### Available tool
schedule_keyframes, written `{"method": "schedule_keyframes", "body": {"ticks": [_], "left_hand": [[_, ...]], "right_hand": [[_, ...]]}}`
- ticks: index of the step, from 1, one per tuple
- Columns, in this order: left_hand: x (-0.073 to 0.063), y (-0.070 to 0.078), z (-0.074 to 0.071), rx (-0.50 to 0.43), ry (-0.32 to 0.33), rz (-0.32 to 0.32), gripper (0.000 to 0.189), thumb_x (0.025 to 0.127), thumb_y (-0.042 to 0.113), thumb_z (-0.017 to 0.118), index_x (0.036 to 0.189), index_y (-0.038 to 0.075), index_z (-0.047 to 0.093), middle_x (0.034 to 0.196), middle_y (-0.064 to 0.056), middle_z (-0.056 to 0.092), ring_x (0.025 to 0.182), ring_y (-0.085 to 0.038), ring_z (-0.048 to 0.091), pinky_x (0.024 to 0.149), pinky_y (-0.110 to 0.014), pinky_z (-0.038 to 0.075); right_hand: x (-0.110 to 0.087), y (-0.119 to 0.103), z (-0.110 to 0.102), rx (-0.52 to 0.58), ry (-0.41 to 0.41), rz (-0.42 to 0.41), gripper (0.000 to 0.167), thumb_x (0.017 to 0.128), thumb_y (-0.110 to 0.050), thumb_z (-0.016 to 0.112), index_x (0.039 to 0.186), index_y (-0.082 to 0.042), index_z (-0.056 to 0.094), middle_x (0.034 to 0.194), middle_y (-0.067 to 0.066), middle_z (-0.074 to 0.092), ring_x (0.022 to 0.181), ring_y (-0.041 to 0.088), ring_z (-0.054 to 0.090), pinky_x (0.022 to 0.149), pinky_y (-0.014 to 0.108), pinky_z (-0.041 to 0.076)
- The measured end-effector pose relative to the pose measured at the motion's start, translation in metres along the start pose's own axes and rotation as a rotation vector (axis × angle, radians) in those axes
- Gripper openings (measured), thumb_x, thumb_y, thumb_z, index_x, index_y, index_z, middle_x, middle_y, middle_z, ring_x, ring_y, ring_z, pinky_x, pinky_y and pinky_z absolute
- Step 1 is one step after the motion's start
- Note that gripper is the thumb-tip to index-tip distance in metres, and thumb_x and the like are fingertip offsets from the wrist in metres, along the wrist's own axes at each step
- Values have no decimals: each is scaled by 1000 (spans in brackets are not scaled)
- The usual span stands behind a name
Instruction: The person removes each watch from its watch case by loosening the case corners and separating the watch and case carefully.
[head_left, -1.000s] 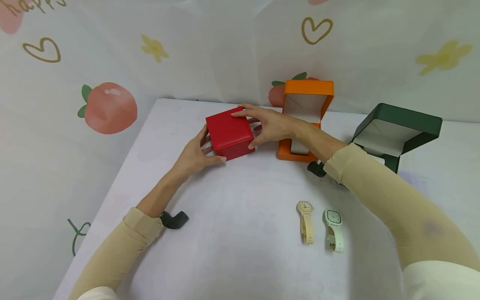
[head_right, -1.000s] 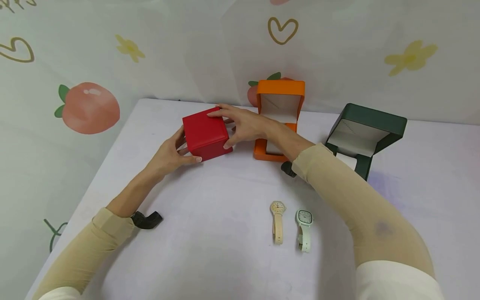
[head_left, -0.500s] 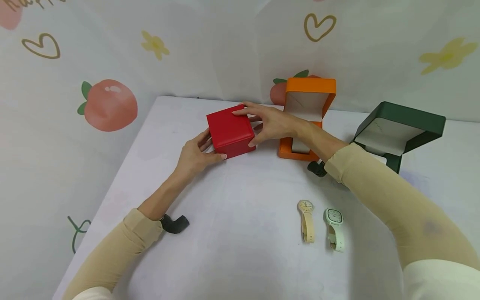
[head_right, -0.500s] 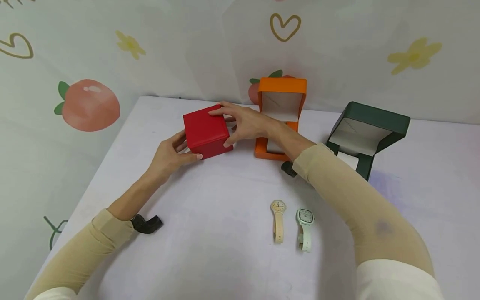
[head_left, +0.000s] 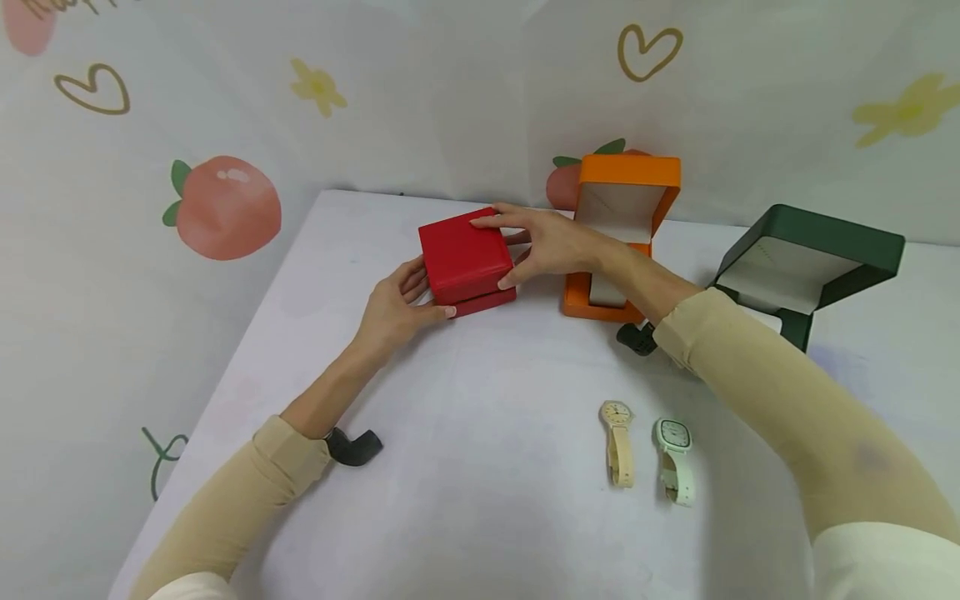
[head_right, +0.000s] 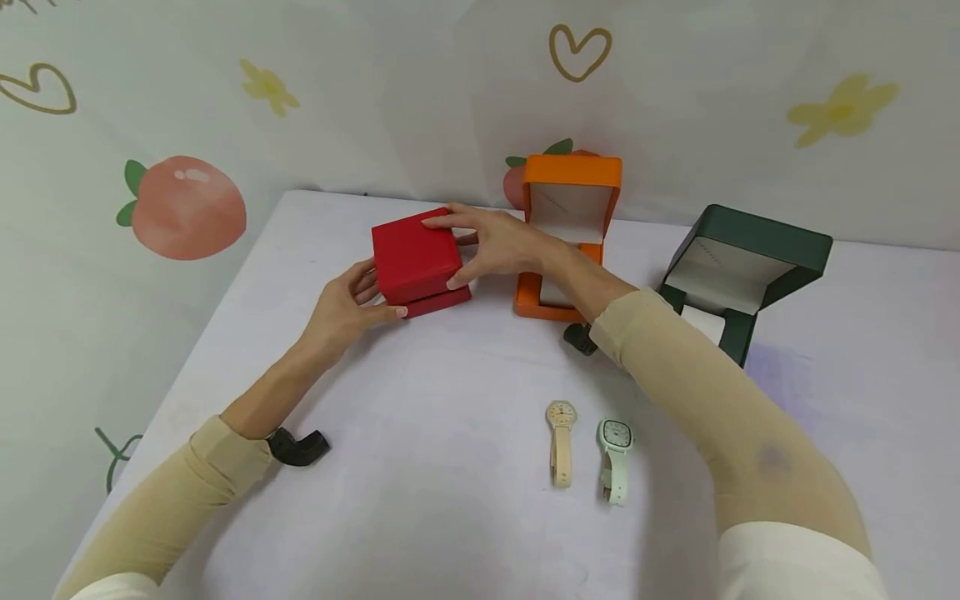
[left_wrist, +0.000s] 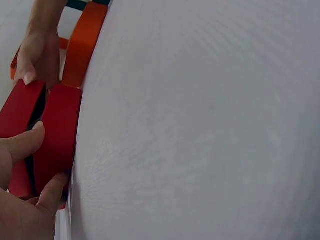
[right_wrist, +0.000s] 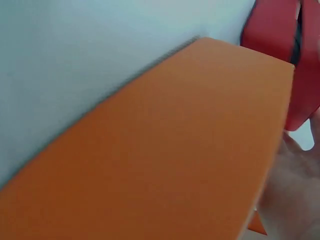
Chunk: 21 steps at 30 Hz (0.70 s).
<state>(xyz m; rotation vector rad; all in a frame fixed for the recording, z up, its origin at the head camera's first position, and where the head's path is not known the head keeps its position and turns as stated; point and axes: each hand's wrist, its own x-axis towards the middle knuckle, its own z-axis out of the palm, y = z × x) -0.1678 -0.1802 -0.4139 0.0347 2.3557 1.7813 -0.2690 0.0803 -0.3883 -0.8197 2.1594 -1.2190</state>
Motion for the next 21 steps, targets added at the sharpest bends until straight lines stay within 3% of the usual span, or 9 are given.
{"method": "schedule_keyframes", "body": {"ticks": [13, 21], "left_hand": [[0, -6, -1, -24, -2, -5, 84, 85, 6, 79, 154, 8, 31, 153, -8, 43, 139, -20, 44, 101, -32, 48], [-1, -7, -1, -16, 2, -3, 83, 86, 9, 78, 155, 8, 32, 152, -8, 43, 139, -21, 44, 102, -32, 47]], "right_hand": [[1, -6, -4, -9, 8, 70, 78, 80, -37, 82, 149, -36, 45, 163, -3, 21, 123, 24, 55, 102, 42, 48], [2, -7, -6, -64, 42, 61, 75, 80, -43, 80, 147, -39, 48, 160, -4, 29, 138, 20, 38, 106, 41, 44]]}}
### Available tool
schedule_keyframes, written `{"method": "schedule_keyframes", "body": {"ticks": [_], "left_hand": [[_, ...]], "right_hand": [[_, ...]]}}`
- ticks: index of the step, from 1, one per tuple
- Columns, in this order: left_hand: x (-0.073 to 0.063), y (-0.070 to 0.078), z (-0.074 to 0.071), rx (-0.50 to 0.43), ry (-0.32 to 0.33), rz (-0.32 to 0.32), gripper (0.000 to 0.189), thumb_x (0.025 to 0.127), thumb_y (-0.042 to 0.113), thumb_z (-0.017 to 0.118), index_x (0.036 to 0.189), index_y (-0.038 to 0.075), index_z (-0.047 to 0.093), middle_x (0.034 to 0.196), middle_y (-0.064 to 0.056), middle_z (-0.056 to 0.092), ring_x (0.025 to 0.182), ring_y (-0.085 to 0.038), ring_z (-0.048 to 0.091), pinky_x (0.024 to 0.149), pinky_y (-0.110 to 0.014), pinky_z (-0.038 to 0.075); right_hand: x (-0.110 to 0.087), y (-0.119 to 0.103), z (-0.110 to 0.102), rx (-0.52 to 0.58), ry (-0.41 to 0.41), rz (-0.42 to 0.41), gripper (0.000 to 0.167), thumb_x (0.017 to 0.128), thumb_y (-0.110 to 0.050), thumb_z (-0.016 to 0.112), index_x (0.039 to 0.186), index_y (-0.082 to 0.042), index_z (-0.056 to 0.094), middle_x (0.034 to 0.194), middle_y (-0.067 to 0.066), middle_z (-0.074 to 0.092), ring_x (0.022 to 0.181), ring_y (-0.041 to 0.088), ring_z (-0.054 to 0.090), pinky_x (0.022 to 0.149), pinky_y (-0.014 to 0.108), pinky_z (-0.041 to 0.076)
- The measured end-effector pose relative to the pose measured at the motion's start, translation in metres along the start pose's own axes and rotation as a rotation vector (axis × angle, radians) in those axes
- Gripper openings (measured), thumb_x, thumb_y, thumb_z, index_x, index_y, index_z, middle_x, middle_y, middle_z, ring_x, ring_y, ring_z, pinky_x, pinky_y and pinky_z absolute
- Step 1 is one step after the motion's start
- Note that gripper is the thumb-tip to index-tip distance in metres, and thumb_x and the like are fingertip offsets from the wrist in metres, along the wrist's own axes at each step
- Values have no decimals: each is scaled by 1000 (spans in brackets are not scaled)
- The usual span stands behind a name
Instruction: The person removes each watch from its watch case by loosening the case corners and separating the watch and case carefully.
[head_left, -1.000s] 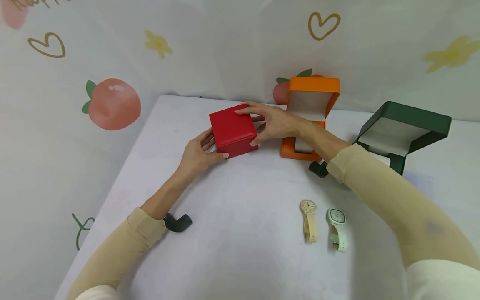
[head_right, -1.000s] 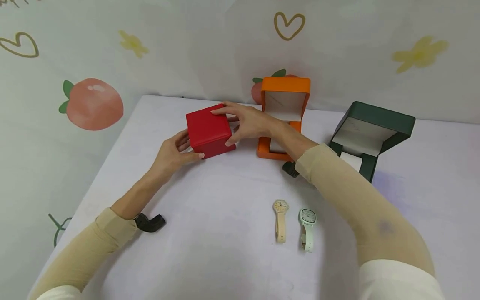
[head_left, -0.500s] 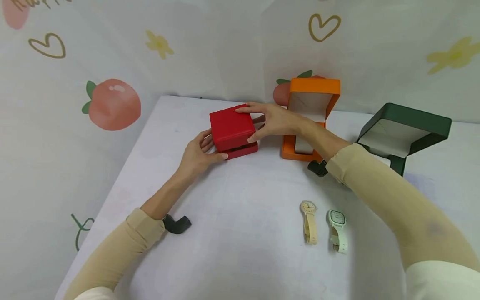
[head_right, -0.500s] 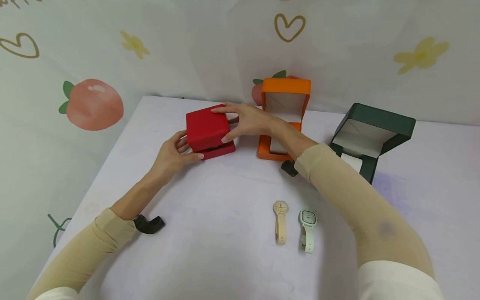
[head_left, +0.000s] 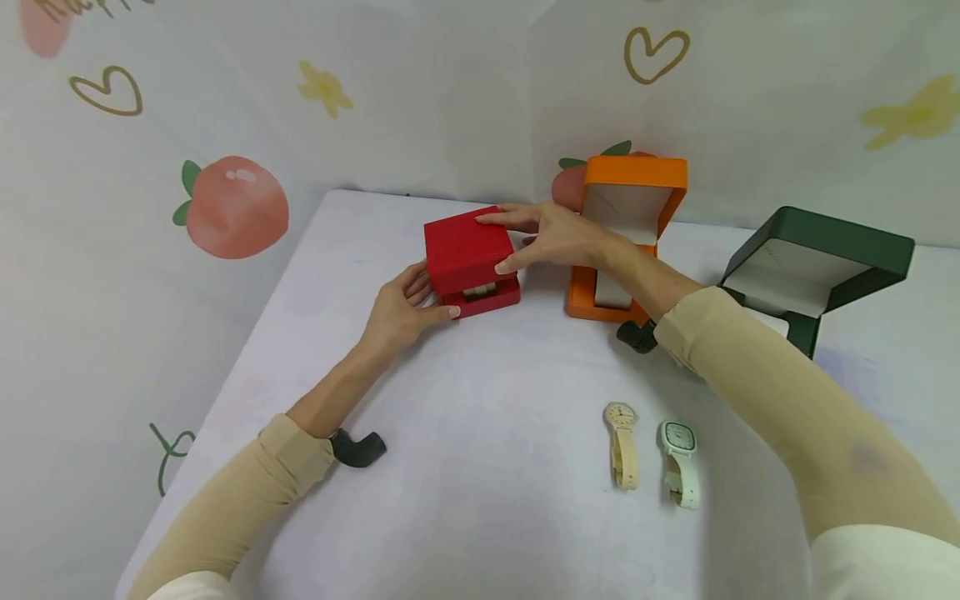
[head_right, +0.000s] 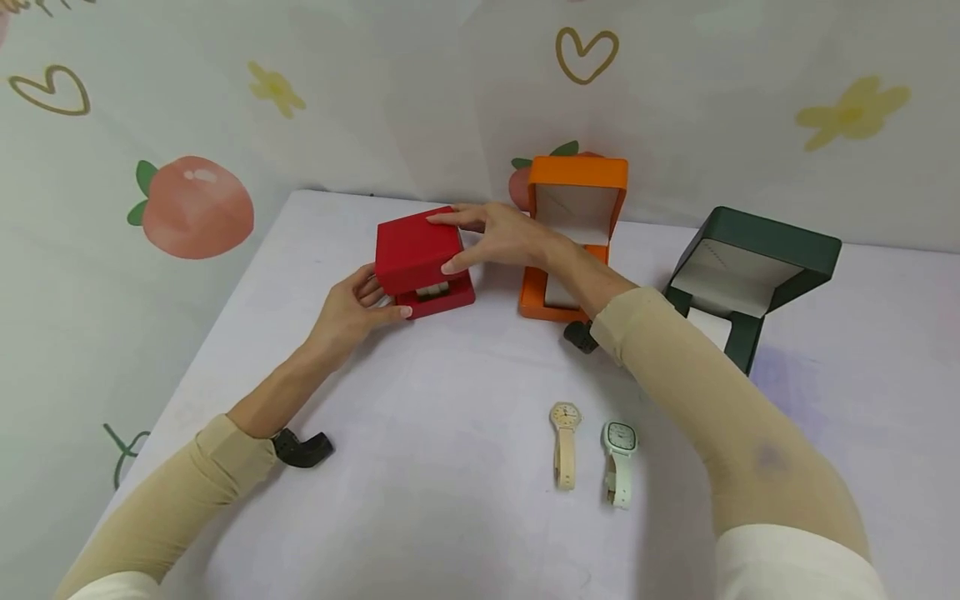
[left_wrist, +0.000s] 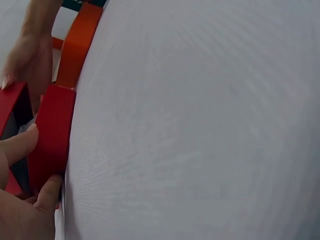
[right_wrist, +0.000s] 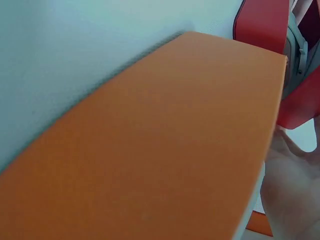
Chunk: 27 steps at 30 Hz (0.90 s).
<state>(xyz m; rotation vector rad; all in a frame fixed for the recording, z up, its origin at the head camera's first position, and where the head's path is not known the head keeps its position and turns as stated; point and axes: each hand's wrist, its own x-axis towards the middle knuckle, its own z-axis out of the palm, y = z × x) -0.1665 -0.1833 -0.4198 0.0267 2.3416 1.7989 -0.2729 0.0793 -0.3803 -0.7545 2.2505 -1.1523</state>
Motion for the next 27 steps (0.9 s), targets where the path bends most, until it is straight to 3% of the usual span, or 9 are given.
{"method": "schedule_keyframes", "body": {"ticks": [6, 10, 20, 27], "left_hand": [[-1, 0, 1, 19, 2, -29, 85, 86, 13, 79, 156, 8, 30, 155, -6, 41, 139, -19, 43, 100, -30, 48], [-1, -1, 1, 3, -4, -19, 84, 86, 12, 78, 156, 9, 30, 155, -6, 40, 139, -19, 43, 100, -29, 48], [-1, -5, 3, -68, -12, -6, 83, 88, 8, 75, 156, 10, 29, 157, -4, 37, 142, -19, 40, 101, -29, 46], [-2, -3, 3, -69, -16, -7, 81, 88, 7, 75, 156, 9, 30, 158, -4, 36, 143, -21, 37, 101, -30, 46]], "right_hand": [[-1, 0, -1, 37, 1, 13, 67, 81, -50, 77, 142, -46, 51, 159, -7, 31, 139, 16, 37, 108, 45, 39], [-1, 0, -2, 85, 0, 9, 65, 82, -46, 78, 141, -44, 53, 157, -8, 35, 138, 16, 39, 110, 47, 36], [1, 0, -4, 122, 4, 11, 63, 84, -42, 75, 143, -37, 54, 146, -1, 49, 136, 20, 36, 103, 45, 42], [3, -4, -7, 123, 14, 19, 61, 84, -44, 74, 142, -38, 55, 145, 0, 49, 135, 20, 35, 105, 46, 39]]}}
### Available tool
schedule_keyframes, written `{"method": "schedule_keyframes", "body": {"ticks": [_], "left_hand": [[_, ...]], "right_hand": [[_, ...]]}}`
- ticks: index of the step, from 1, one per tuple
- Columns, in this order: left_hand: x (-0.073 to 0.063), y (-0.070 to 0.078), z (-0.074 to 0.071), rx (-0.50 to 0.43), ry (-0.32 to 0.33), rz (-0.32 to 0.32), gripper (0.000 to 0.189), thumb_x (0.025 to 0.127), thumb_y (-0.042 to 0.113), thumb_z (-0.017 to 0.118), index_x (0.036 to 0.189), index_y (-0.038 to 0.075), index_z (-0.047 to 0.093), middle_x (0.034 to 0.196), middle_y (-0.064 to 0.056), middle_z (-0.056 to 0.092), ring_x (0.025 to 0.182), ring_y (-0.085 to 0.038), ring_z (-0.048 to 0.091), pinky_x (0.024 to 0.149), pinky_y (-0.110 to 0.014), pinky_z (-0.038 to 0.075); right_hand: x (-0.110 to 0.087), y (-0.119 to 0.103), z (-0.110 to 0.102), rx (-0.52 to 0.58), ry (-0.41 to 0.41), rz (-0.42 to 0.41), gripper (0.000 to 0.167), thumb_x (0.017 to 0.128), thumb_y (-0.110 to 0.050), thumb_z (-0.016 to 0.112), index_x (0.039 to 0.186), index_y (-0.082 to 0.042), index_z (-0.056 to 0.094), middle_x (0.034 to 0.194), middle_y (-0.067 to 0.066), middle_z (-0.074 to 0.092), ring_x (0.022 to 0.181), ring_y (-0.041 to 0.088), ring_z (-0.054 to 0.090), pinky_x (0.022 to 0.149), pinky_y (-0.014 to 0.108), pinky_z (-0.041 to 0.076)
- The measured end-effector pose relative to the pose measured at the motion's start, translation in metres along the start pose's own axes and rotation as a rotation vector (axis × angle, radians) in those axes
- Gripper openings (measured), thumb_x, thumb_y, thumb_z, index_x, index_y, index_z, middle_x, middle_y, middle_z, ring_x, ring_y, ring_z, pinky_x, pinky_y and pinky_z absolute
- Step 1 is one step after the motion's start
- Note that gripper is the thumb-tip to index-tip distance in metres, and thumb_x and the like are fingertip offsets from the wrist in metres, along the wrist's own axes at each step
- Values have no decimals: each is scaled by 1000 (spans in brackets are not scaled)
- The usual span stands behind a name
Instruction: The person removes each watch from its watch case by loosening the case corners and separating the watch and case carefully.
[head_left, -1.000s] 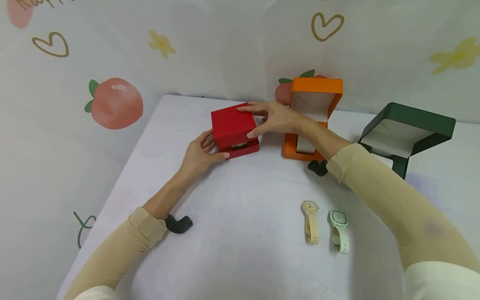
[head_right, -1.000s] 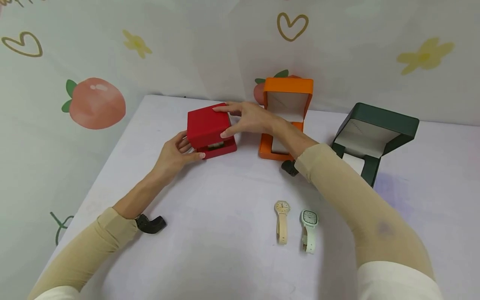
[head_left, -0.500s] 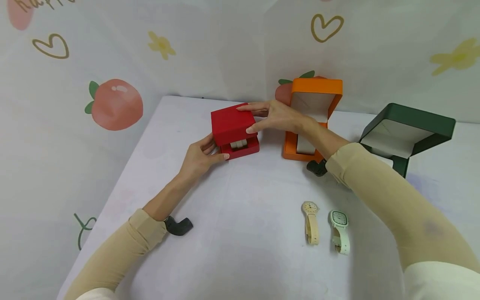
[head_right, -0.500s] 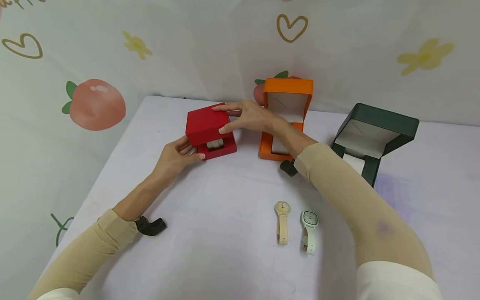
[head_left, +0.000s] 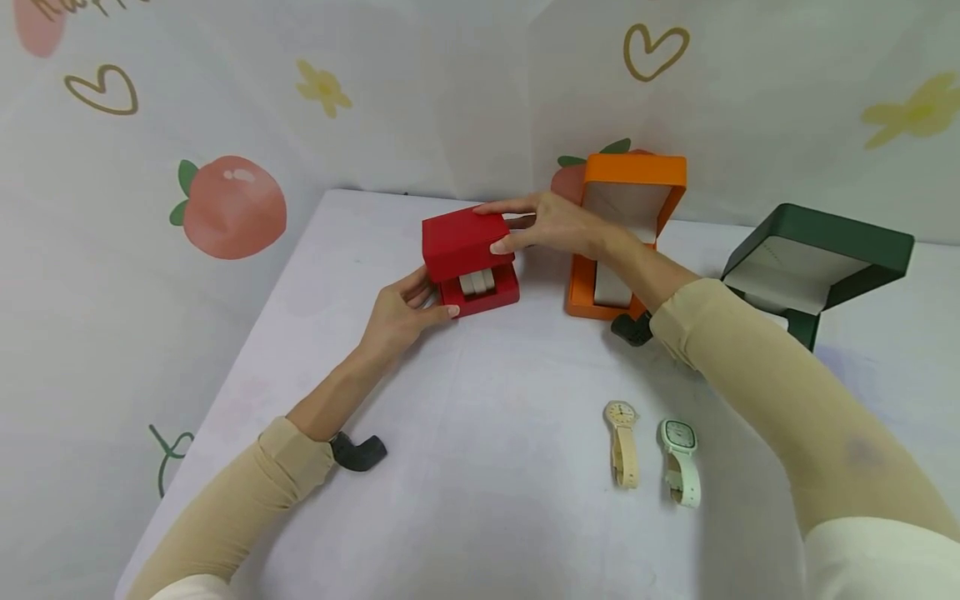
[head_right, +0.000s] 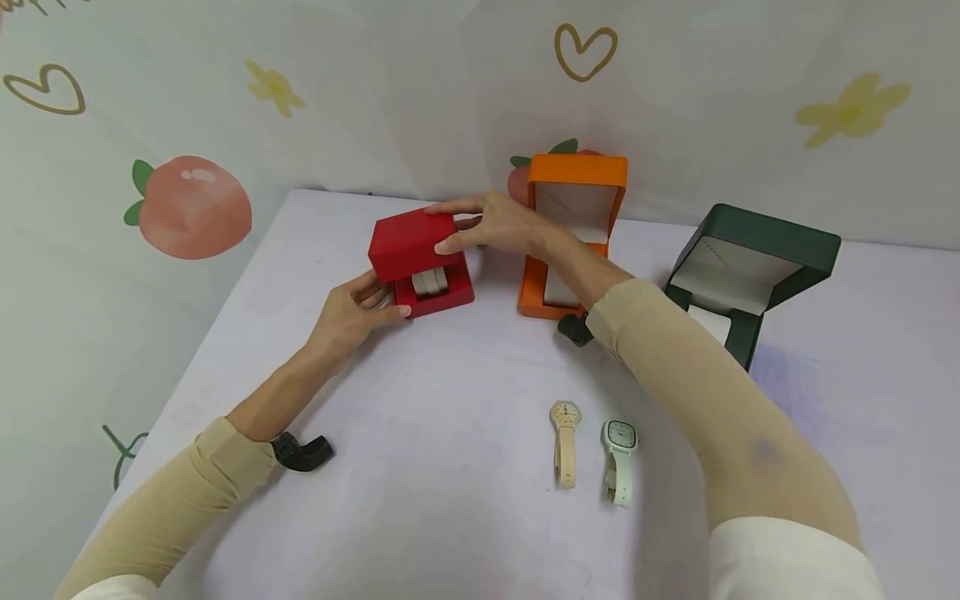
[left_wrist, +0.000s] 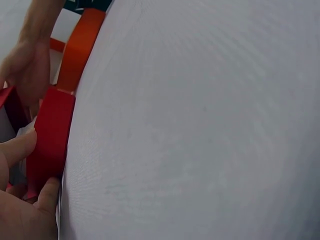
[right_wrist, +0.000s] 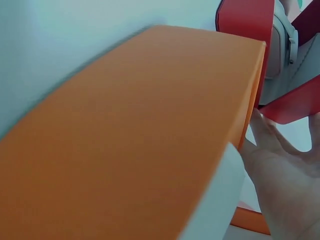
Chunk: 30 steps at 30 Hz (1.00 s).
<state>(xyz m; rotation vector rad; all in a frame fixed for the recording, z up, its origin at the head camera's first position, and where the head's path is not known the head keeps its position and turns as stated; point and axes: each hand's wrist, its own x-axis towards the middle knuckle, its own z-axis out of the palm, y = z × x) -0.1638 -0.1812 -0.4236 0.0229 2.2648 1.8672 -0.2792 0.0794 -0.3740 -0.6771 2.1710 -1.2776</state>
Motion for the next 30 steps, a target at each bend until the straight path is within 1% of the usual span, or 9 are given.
{"method": "schedule_keyframes", "body": {"ticks": [4, 12, 15, 19, 21, 24, 27, 30], "left_hand": [[0, 1, 0, -9, 2, 1, 80, 88, 6, 75, 155, 8, 31, 157, -4, 37, 143, -20, 37, 101, -29, 46], [2, 2, 1, -11, 3, -1, 79, 88, 5, 74, 155, 6, 32, 156, -7, 39, 143, -21, 38, 103, -30, 45], [2, 3, 1, -18, 4, 2, 78, 88, 4, 73, 154, 6, 33, 155, -7, 39, 142, -21, 38, 102, -31, 46], [1, 2, 1, -7, 8, -7, 78, 88, 5, 74, 154, 5, 33, 155, -7, 39, 142, -21, 39, 102, -31, 46], [1, 2, 1, 2, 8, -10, 78, 88, 5, 74, 154, 6, 32, 156, -7, 39, 142, -21, 38, 102, -31, 46], [1, 1, 0, 5, 4, -1, 77, 88, 5, 74, 154, 5, 33, 155, -7, 39, 142, -22, 38, 102, -31, 46], [1, 1, 0, -16, 1, 9, 76, 88, 5, 74, 153, 6, 36, 155, -6, 40, 142, -21, 39, 101, -31, 47], [1, 1, 1, -39, -1, 8, 75, 87, 4, 75, 152, 8, 38, 154, -7, 40, 141, -21, 40, 99, -30, 49]], "right_hand": [[2, -1, -3, 2, -2, 2, 60, 86, -44, 72, 142, -36, 55, 145, 0, 49, 136, 19, 35, 106, 45, 38], [4, -5, -5, 90, -25, -2, 59, 90, -39, 68, 146, -26, 52, 140, 2, 51, 124, 21, 48, 102, 43, 48], [4, -6, -5, 92, -34, -4, 60, 90, -39, 67, 146, -25, 51, 141, 3, 50, 124, 21, 48, 102, 44, 48], [5, -7, -4, 95, -44, -13, 60, 90, -39, 66, 147, -26, 50, 147, 0, 45, 125, 21, 47, 102, 44, 49], [5, -7, -4, 99, -46, -18, 59, 90, -40, 65, 146, -27, 51, 148, -1, 44, 125, 22, 48, 101, 44, 49], [6, -7, -5, 83, -42, -15, 59, 90, -42, 65, 146, -28, 51, 146, -1, 46, 126, 21, 46, 103, 45, 47], [7, -8, -6, 48, -29, -3, 59, 91, -47, 62, 147, -30, 50, 144, 0, 49, 131, 21, 40, 109, 48, 38], [6, -9, -7, 33, -15, -3, 58, 92, -49, 60, 147, -31, 50, 144, -2, 50, 135, 19, 35, 113, 51, 31]]}}
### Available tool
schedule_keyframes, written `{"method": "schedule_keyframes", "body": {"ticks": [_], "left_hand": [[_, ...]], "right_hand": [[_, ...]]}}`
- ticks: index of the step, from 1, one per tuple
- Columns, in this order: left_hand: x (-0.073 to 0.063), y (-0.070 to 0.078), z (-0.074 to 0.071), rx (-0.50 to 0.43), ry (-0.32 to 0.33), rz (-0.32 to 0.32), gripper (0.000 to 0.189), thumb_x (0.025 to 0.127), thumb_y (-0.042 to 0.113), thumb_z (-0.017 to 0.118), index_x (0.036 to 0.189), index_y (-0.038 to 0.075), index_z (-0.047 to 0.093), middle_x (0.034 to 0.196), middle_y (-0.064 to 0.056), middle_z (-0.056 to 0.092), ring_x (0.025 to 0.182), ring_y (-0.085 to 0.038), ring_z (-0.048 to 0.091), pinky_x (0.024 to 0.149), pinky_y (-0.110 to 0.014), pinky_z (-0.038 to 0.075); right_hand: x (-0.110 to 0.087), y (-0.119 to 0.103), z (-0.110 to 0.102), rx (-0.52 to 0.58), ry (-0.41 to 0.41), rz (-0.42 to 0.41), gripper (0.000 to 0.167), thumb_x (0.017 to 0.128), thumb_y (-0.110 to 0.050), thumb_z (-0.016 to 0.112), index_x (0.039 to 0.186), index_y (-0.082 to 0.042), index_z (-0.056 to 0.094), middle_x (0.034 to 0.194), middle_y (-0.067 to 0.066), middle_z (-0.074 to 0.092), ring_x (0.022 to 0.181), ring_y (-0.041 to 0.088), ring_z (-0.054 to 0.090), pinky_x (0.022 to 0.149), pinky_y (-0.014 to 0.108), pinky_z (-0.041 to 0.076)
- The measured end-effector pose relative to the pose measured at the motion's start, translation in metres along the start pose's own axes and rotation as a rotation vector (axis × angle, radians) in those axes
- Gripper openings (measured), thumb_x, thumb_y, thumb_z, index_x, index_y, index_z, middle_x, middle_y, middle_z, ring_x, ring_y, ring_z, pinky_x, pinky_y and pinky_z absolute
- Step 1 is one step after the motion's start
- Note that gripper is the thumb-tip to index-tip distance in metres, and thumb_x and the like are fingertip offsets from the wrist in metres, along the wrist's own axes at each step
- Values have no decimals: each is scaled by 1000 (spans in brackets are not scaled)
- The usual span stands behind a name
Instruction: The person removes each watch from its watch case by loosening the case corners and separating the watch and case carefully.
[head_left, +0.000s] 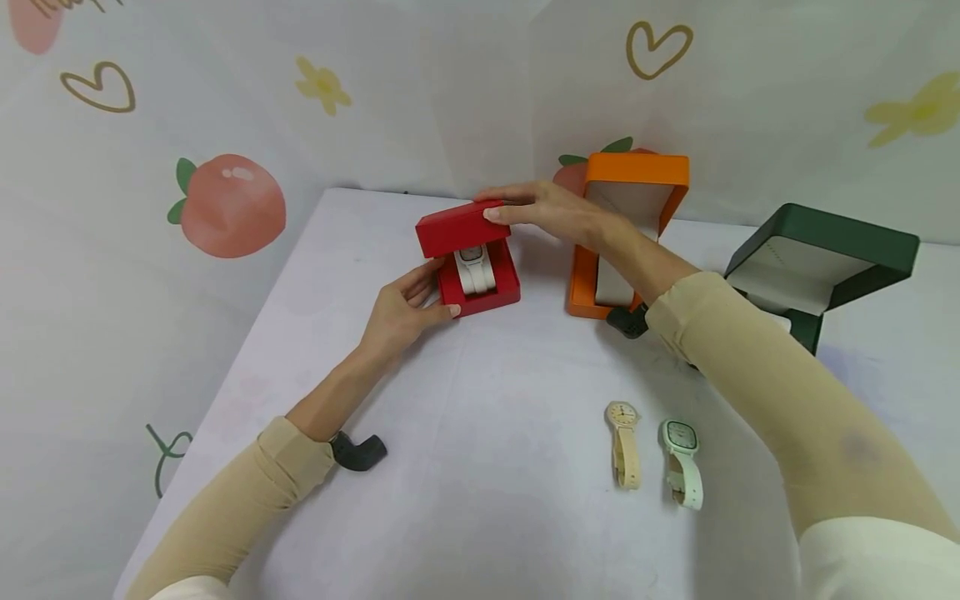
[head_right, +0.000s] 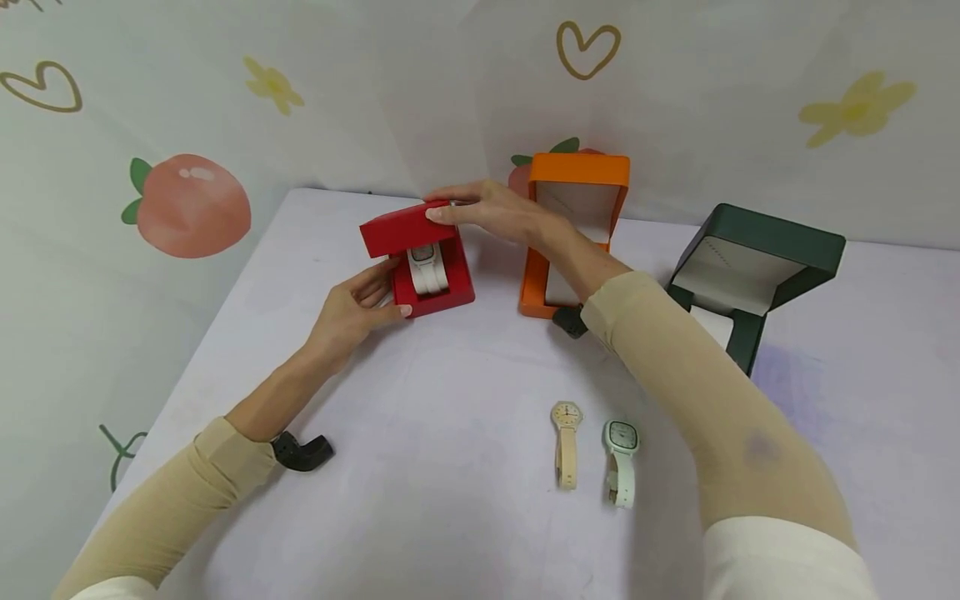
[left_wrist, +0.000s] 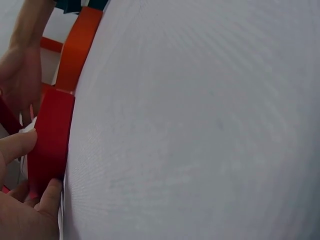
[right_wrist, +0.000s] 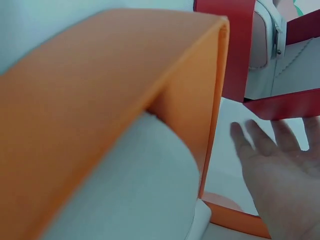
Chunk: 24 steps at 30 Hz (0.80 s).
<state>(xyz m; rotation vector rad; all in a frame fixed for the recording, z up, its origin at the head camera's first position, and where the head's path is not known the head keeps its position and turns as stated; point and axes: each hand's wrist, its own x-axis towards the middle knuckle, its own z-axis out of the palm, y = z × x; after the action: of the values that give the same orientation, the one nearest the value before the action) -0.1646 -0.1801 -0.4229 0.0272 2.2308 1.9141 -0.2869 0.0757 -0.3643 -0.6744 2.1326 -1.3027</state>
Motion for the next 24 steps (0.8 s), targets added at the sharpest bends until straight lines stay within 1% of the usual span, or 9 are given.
{"method": "schedule_keyframes", "body": {"ticks": [3, 7, 12, 13, 18, 20, 24], "left_hand": [[0, 0, 0, -7, -4, 2, 74, 87, 4, 75, 152, 8, 40, 154, -9, 40, 141, -23, 40, 99, -32, 49], [0, 2, -1, 0, -8, 7, 73, 87, 4, 74, 151, 8, 40, 154, -10, 40, 142, -24, 39, 99, -33, 49], [0, 3, -2, 15, -11, -9, 72, 87, 5, 74, 151, 9, 41, 154, -9, 40, 141, -22, 40, 98, -32, 49], [0, 3, -3, 23, -9, -14, 72, 87, 5, 75, 151, 9, 41, 154, -8, 40, 141, -21, 40, 98, -32, 50], [0, 3, -5, 123, 11, -39, 71, 87, 12, 76, 150, 12, 44, 153, -8, 42, 140, -21, 43, 100, -33, 48], [0, 3, -6, 155, 16, -46, 70, 86, 14, 77, 149, 13, 45, 153, -8, 43, 139, -21, 43, 101, -33, 48], [1, 4, -5, 164, 18, -40, 69, 86, 14, 77, 148, 13, 46, 153, -7, 43, 139, -21, 44, 101, -32, 48]], "right_hand": [[-2, -1, 0, 8, 19, -16, 55, 93, -49, 60, 145, -31, 53, 142, -4, 52, 135, 19, 35, 113, 52, 29], [-3, -3, 3, 43, 53, -62, 47, 94, -44, 63, 139, -30, 59, 138, -4, 57, 132, 18, 39, 111, 50, 32], [-3, -5, 6, 76, 81, -134, 40, 96, -36, 64, 135, -27, 64, 133, -4, 61, 127, 17, 45, 109, 48, 36], [-3, -6, 7, 77, 85, -145, 39, 96, -36, 64, 134, -26, 65, 133, -4, 62, 126, 17, 46, 108, 48, 36], [1, -8, 9, 106, 110, -202, 37, 98, -33, 63, 133, -23, 65, 132, -2, 62, 120, 17, 50, 105, 50, 42], [3, -9, 10, 130, 120, -223, 37, 98, -30, 63, 134, -21, 65, 132, -1, 61, 119, 18, 52, 103, 47, 45], [5, -11, 11, 163, 143, -264, 37, 99, -24, 63, 135, -17, 64, 133, 1, 61, 118, 19, 53, 98, 38, 49]]}}
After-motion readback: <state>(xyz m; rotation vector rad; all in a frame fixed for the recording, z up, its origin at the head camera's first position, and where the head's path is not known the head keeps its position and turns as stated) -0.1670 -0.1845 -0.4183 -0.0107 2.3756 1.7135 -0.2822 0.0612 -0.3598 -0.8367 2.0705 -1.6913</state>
